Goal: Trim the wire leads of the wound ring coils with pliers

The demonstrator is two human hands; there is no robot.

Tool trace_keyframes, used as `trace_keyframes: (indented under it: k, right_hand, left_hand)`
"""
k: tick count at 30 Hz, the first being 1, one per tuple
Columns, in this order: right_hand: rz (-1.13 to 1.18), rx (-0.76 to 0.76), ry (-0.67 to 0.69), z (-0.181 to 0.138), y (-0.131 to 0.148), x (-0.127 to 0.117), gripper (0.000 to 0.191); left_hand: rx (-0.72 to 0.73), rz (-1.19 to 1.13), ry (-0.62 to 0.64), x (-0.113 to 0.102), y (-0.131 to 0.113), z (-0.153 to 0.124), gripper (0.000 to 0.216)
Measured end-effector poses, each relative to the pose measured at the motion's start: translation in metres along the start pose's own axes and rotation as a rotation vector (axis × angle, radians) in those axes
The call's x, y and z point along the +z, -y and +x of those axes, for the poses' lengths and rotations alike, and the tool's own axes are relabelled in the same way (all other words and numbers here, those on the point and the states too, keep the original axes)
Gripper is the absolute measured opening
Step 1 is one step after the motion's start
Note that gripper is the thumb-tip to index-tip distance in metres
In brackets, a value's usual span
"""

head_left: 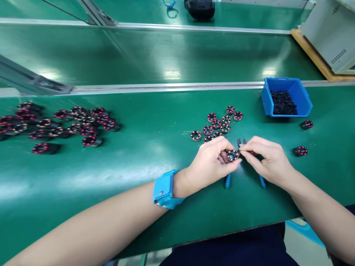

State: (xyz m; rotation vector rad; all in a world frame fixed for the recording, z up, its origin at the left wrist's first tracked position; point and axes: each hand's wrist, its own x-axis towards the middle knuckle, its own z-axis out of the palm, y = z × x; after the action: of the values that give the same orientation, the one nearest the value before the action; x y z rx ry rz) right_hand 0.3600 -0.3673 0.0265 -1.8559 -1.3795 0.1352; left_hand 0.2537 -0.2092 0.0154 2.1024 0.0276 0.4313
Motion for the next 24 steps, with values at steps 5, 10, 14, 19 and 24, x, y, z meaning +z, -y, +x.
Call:
trace_keyframes:
  k: [5, 10, 14, 19, 24]
  right_hand:
    - [-0.038, -0.018, -0.046, 0.0, 0.002, 0.007, 0.015]
    - [-0.019, -0.018, 0.003, -0.004, 0.003, 0.007, 0.019]
    - [-0.068, -0.028, 0.064, -0.007, 0.003, 0.005, 0.022]
    - [-0.074, -0.026, 0.025, -0.003, 0.005, 0.003, 0.025]
    - [-0.084, -0.082, -0.347, 0.001, 0.012, -0.004, 0.023]
  left_hand:
    - [0.055, 0.026, -0.005, 0.0, 0.0, -0.001, 0.01]
    - [0.08, 0.047, 0.002, -0.001, 0.001, -0.002, 0.011]
    - [0.091, 0.095, -0.004, 0.0, 0.002, -0.003, 0.013]
    - [0.16, 0.312, 0.02, -0.009, 0.005, -0.001, 0.012]
    - [0.187, 0.605, -0.012, -0.019, 0.0, 0.008, 0.026]
